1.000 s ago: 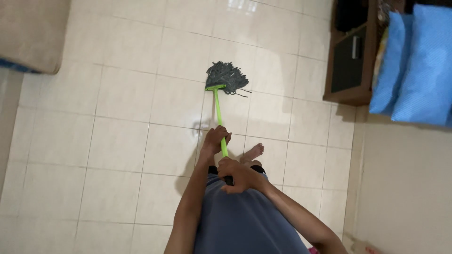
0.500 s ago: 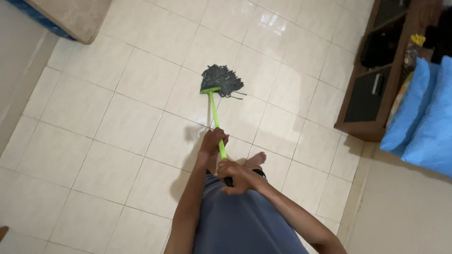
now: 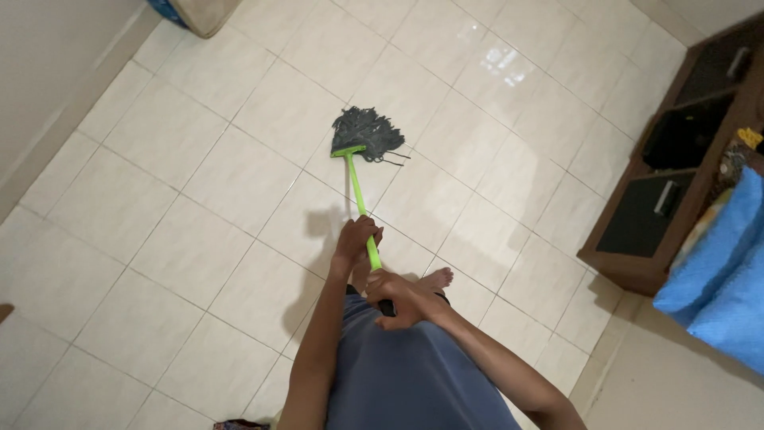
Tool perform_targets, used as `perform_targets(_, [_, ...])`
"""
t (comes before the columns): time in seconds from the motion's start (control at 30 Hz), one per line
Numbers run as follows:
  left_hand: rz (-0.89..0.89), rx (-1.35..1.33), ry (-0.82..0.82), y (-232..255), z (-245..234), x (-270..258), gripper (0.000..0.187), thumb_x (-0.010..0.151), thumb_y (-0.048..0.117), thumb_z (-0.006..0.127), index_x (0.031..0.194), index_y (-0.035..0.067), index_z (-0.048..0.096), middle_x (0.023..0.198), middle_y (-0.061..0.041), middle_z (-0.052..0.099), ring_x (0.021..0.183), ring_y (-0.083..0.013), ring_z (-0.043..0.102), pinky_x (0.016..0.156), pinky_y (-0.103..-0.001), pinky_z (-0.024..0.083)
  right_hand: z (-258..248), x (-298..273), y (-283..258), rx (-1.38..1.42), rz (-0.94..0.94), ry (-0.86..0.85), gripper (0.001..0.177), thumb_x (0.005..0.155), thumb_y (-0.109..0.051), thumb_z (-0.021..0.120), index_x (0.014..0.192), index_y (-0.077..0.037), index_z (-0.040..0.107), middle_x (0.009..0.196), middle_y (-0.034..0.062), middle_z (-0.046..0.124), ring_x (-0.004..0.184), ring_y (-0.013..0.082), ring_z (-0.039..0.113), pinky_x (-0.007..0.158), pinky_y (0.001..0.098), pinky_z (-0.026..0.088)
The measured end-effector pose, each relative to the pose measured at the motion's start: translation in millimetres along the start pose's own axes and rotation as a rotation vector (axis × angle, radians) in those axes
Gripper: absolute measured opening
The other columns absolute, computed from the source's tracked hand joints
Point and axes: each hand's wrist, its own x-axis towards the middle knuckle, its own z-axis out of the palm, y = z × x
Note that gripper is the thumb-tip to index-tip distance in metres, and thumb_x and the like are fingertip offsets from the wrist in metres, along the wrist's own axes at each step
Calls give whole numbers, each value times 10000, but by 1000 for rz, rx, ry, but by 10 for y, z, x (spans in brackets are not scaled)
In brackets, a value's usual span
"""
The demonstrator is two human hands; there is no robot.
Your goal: Mopping a tiled floor in a bedroom area.
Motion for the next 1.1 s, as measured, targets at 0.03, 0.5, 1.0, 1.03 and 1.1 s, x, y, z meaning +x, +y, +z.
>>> perform_targets(0.03, [-7,3,6,-27,-28,-11,287,917,185,688,649,111,617,714,-41,598,813,-270,613,654,-452,439,-2,17,25,2,-4,-9,288,706,-271,693,643,-59,508,691,89,510,764,267,525,872,401,449])
perform_targets(0.5, [-108,-236,96,169,-242,-165,153,780,104,737,735,26,614,773,-130,576,843,-360,579,652,-477,490,206,35,-141,-46,81,76,275,625,-194,607,565,-39,388,620,129,443,677,313,466,830,416,459])
perform_targets(1.0, [9,-209,-23,594,326,-215,281,958,120,682,706,32,597,777,-118,581,850,-336,600,686,-451,520,550,-574,-334,-86,212,328,263,650,-193,614,583,-23,425,637,160,462,724,334,487,822,452,462])
perform_targets(1.03, [26,-217,-37,662,365,-210,281,958,120,682,706,32,597,777,-118,581,850,-336,600,686,-451,520,579,-634,-385,-93,221,348,263,650,-193,614,583,-23,425,637,160,462,724,334,487,822,452,462])
perform_targets(1.1, [65,-249,-47,829,478,-185,294,951,116,677,689,29,575,766,-127,572,828,-344,593,683,-463,510,628,-793,-486,-107,294,455,236,653,-184,617,633,-13,455,719,159,521,796,338,513,782,450,441])
